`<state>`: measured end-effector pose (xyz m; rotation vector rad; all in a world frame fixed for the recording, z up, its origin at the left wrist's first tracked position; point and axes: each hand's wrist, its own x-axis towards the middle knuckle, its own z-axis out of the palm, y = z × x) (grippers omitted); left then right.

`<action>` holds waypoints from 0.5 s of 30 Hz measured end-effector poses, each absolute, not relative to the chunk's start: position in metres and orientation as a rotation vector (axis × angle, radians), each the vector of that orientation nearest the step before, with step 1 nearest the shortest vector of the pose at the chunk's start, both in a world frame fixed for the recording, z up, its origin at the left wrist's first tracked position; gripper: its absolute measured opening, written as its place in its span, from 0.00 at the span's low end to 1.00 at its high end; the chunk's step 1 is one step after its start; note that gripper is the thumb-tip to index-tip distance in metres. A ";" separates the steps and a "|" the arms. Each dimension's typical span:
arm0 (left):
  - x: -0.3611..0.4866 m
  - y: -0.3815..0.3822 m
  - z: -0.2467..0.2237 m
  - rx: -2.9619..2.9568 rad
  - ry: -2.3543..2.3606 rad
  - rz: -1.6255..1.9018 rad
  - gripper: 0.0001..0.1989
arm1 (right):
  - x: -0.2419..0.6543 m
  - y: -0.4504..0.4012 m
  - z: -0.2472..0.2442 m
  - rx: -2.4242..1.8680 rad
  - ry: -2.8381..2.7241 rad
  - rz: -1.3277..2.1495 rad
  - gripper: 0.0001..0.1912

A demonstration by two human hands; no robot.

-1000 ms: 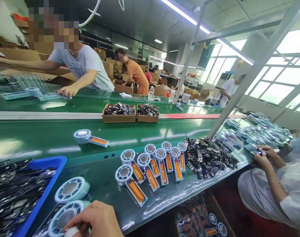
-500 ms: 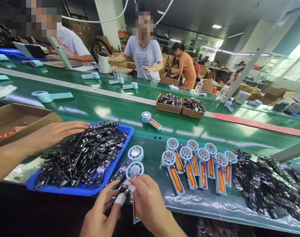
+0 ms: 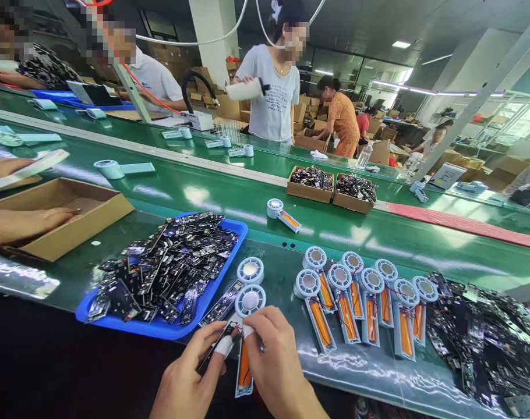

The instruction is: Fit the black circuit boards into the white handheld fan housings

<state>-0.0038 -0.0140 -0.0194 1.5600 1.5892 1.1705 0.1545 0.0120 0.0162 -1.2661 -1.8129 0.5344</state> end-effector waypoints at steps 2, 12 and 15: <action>-0.010 -0.014 -0.024 1.729 1.567 1.150 0.13 | 0.152 0.014 0.018 -1.245 -1.855 0.488 0.11; -0.007 -0.013 -0.028 2.163 1.541 1.302 0.15 | 0.143 0.012 0.012 -1.295 -1.963 0.237 0.10; -0.004 -0.014 -0.034 2.239 1.538 1.327 0.16 | 0.139 0.012 0.007 -1.303 -1.917 0.178 0.10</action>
